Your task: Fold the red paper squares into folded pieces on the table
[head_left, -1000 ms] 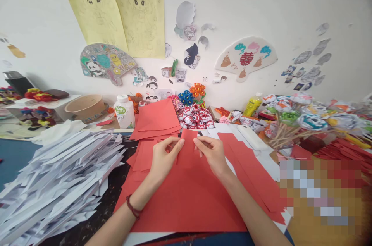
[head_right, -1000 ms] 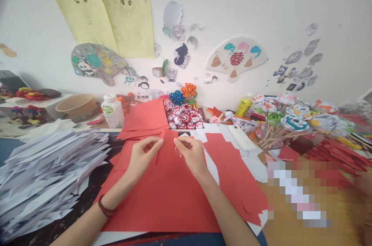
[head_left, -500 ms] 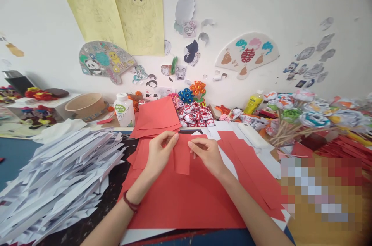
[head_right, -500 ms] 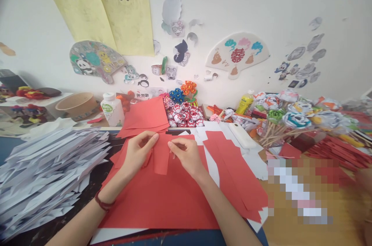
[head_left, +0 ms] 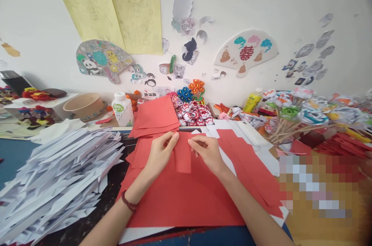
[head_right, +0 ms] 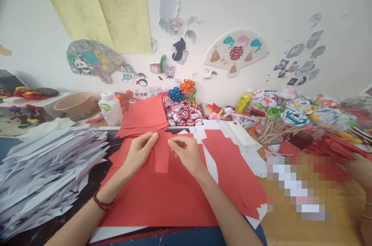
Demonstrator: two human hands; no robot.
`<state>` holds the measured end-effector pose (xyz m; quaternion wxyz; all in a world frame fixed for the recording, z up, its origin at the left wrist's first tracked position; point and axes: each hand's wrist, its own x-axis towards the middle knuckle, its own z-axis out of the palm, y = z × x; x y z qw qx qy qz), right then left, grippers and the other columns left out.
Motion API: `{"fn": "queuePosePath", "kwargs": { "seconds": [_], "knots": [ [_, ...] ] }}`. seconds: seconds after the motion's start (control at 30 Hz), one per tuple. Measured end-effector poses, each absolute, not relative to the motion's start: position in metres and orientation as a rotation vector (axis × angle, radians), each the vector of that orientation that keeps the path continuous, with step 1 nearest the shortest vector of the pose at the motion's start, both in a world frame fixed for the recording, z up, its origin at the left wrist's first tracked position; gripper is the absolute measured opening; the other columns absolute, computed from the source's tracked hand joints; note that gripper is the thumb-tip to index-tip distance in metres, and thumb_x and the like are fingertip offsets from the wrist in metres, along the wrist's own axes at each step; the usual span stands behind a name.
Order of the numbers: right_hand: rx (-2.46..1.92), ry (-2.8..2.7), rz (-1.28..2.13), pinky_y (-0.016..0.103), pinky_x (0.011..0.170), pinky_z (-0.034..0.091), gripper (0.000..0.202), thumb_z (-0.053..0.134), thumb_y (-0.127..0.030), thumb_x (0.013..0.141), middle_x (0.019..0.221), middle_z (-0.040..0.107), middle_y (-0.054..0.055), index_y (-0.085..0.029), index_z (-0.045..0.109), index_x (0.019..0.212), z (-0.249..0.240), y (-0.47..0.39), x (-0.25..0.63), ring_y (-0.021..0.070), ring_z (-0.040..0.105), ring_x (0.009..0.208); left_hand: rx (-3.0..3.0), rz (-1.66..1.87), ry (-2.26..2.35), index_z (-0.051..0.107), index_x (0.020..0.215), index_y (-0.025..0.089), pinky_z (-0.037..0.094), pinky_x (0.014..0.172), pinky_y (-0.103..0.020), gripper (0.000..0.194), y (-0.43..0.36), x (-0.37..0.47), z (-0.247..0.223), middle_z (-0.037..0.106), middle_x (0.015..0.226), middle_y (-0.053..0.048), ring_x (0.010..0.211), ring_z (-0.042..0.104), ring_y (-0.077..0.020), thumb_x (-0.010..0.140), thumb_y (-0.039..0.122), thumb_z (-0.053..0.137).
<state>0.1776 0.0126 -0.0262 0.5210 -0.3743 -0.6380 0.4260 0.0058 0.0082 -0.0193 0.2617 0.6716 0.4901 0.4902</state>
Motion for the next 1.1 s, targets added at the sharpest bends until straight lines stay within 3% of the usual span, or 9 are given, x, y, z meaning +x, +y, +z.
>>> {"fn": "queuePosePath", "kwargs": {
  "seconds": [0.2, 0.43, 0.63, 1.1],
  "knots": [
    [-0.878, -1.508, 1.044, 0.023, 0.047, 0.035, 0.028, 0.061, -0.035, 0.084, 0.056, 0.049, -0.002, -0.017, 0.06, 0.063, -0.027, 0.014, 0.178, 0.0097, 0.042, 0.049, 1.874, 1.284, 1.374, 0.039, 0.06, 0.018, 0.026, 0.052, -0.022, 0.041, 0.008, 0.004, -0.021, 0.032, 0.058, 0.004, 0.055, 0.032, -0.0098, 0.09, 0.046, 0.044],
    [-0.887, -1.451, 1.012, 0.023, 0.047, 0.036, 0.021, 0.061, -0.034, 0.084, 0.057, 0.054, -0.002, -0.016, 0.068, 0.074, -0.03, 0.017, 0.18, 0.0093, 0.044, 0.047, 1.905, 1.205, 1.383, 0.03, 0.054, 0.018, 0.02, 0.049, -0.023, 0.048, 0.009, 0.004, -0.025, 0.021, 0.057, 0.005, 0.052, 0.023, -0.0089, 0.087, 0.047, 0.05],
    [-0.877, -1.407, 0.986, 0.023, 0.046, 0.035, 0.02, 0.062, -0.032, 0.083, 0.056, 0.054, -0.002, -0.016, 0.069, 0.074, -0.032, 0.018, 0.181, 0.0084, 0.042, 0.046, 1.815, 1.171, 1.355, 0.037, 0.057, 0.017, 0.019, 0.049, -0.022, 0.044, 0.009, 0.006, -0.028, 0.026, 0.057, 0.004, 0.054, 0.024, -0.0082, 0.086, 0.047, 0.052],
    [-0.88, -1.349, 0.913, 0.023, 0.046, 0.037, 0.021, 0.062, -0.033, 0.084, 0.057, 0.055, -0.001, -0.016, 0.068, 0.073, -0.031, 0.018, 0.18, 0.0088, 0.045, 0.045, 1.769, 1.247, 1.287, 0.038, 0.059, 0.017, 0.021, 0.049, -0.02, 0.04, 0.01, 0.009, -0.034, 0.027, 0.058, 0.005, 0.054, 0.026, -0.0077, 0.085, 0.042, 0.055]
  ]
}}
